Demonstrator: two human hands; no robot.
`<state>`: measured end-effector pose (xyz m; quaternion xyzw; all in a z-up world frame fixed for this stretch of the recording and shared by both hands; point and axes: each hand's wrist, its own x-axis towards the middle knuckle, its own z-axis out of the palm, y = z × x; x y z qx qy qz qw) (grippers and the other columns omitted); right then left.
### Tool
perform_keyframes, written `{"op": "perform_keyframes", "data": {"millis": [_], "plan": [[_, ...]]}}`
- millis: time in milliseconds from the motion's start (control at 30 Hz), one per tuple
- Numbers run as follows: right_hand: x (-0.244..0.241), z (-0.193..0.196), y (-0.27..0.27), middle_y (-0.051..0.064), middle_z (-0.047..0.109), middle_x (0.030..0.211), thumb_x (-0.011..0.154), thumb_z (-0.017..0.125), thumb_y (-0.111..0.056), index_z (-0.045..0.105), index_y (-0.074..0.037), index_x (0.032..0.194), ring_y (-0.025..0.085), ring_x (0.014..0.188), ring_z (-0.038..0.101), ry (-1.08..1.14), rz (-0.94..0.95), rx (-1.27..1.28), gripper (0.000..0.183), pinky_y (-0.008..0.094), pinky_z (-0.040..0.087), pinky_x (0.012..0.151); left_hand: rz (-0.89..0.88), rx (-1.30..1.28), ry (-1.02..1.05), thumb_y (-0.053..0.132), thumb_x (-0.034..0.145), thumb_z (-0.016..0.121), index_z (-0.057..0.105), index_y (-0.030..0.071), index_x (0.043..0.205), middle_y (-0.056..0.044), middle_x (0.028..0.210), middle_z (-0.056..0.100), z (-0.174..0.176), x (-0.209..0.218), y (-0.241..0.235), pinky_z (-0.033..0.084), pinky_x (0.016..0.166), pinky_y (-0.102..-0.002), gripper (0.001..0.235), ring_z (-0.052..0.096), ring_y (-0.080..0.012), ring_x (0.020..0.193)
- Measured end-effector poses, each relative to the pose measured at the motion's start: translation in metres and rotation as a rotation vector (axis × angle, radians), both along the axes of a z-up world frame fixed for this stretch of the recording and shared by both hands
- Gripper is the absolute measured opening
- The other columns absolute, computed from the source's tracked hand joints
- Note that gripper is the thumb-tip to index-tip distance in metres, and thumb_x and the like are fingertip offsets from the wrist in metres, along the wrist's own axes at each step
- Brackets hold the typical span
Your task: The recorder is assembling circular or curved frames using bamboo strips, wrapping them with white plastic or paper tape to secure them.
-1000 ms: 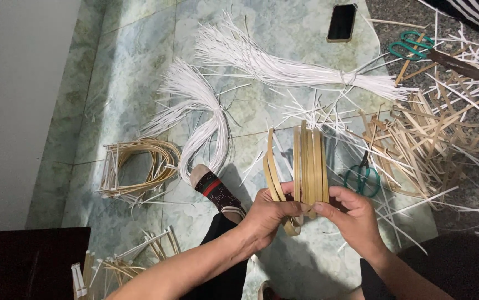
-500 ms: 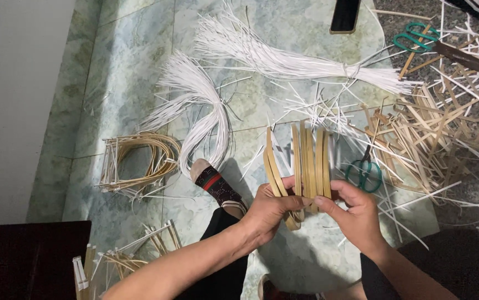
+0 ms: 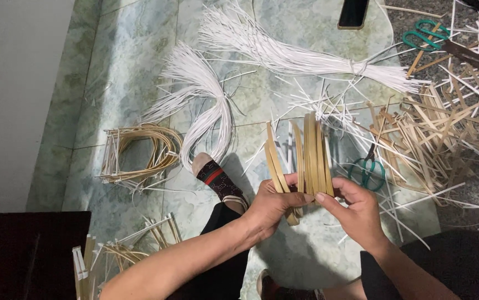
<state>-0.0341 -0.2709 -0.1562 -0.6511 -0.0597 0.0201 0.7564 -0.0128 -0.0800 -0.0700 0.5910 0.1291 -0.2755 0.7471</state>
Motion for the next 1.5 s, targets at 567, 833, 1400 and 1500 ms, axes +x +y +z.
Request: {"op": "perform_keyframes", "data": {"millis": [567,833,1400,1500], "plan": [[0.041,-0.023,-0.009,0.008,0.071,0.092,0.085,0.079,-0.009,0.072,0.001,0.102,0.019,0.078,0.068,-0.351,-0.211,-0.593,0.021,0.031,0.053,0.070,0.058,0.030,0.013,-0.008,0.085,0.071,0.072,0.001,0.126,-0.008,0.097,0.076,-0.001,0.006,0.010,0.056,0.076,-0.028,0.042,0.070,-0.0137,0.085],[0.061,-0.066,-0.021,0.009,0.075,0.111,0.087,0.076,-0.012,0.077,-0.008,0.111,0.025,0.105,0.066,-0.413,-0.186,-0.793,0.025,0.038,0.053,0.089,0.068,0.005,-0.006,-0.011,0.084,0.070,0.072,0.002,0.127,-0.009,0.100,0.076,-0.004,0.006,0.014,0.059,0.080,-0.027,0.045,0.072,-0.0142,0.087],[0.011,0.018,-0.008,0.008,0.070,0.101,0.081,0.076,-0.004,0.073,-0.001,0.114,0.014,0.088,0.069,-0.255,0.032,-0.270,0.032,0.025,0.058,0.068,-0.039,-0.084,-0.022,-0.002,0.089,0.074,0.070,0.001,0.128,-0.009,0.106,0.077,0.004,0.001,0.002,0.059,0.076,-0.027,0.040,0.070,-0.0132,0.087],[0.012,0.011,-0.015,0.006,0.074,0.090,0.082,0.078,-0.007,0.076,-0.003,0.111,0.013,0.082,0.072,-0.164,0.160,-0.242,0.029,0.027,0.057,0.068,-0.063,-0.121,-0.003,0.001,0.091,0.074,0.070,0.000,0.129,-0.008,0.108,0.076,0.003,0.000,0.004,0.059,0.076,-0.026,0.039,0.070,-0.0126,0.089]]}}
